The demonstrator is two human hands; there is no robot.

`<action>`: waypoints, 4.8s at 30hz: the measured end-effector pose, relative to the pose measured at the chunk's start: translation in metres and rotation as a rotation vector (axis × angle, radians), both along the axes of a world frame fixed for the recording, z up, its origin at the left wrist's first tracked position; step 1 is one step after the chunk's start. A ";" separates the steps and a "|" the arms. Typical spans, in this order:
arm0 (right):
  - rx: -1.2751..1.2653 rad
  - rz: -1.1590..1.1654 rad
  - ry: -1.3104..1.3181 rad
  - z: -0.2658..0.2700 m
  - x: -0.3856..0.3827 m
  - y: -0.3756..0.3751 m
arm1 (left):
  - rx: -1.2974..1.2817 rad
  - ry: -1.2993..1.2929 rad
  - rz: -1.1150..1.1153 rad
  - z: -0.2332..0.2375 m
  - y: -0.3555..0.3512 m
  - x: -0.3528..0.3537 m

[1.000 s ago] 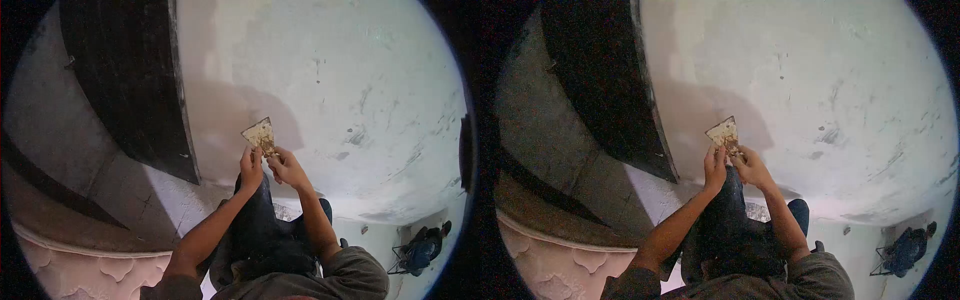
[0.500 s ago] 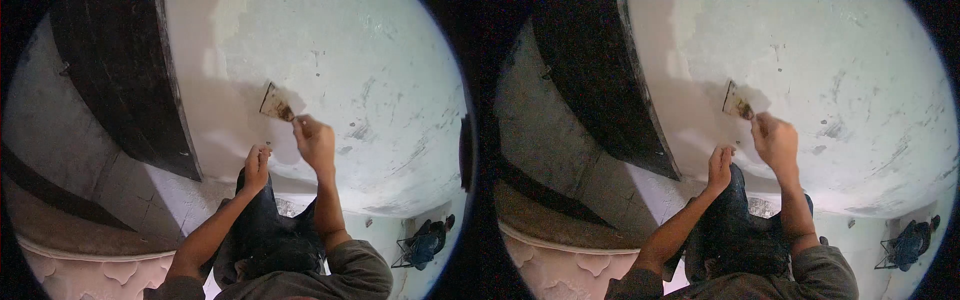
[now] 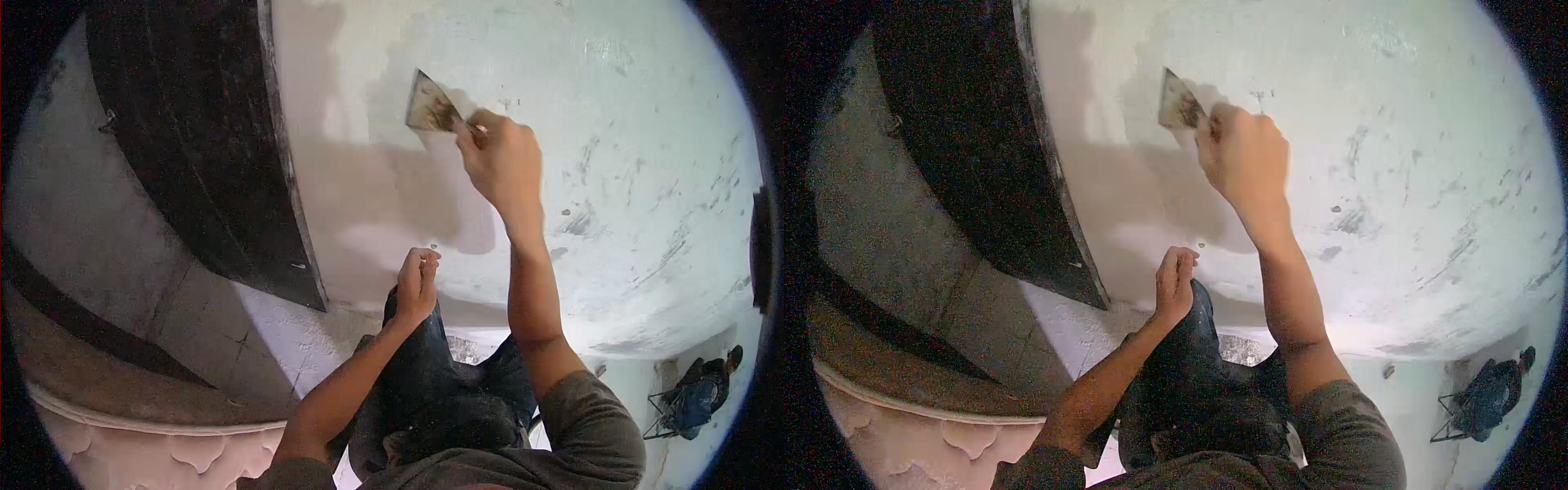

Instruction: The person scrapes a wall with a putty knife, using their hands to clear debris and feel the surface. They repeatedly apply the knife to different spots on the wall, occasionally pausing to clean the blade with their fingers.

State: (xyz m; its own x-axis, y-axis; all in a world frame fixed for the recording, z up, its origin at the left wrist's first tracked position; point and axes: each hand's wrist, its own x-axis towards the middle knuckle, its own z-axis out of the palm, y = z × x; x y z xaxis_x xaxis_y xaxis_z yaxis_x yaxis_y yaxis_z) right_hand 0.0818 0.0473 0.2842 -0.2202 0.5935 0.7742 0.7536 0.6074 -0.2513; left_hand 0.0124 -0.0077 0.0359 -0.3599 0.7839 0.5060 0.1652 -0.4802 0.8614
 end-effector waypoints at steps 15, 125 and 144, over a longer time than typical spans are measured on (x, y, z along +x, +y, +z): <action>0.147 0.004 -0.096 0.011 -0.025 0.016 | -0.026 0.031 -0.014 0.002 -0.002 0.002; -0.049 -0.074 0.103 0.081 0.002 0.013 | 0.137 0.117 0.042 -0.001 0.006 0.003; -0.027 -0.104 0.085 0.097 0.015 0.011 | 0.122 0.081 0.016 0.005 0.002 0.002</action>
State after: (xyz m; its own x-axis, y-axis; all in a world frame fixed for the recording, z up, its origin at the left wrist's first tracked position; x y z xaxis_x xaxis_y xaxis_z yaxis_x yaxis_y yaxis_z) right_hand 0.0964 0.0586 0.3808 -0.0901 0.6303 0.7711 0.7875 0.5191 -0.3322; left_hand 0.0148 -0.0055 0.0404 -0.3260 0.7093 0.6251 0.2408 -0.5771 0.7804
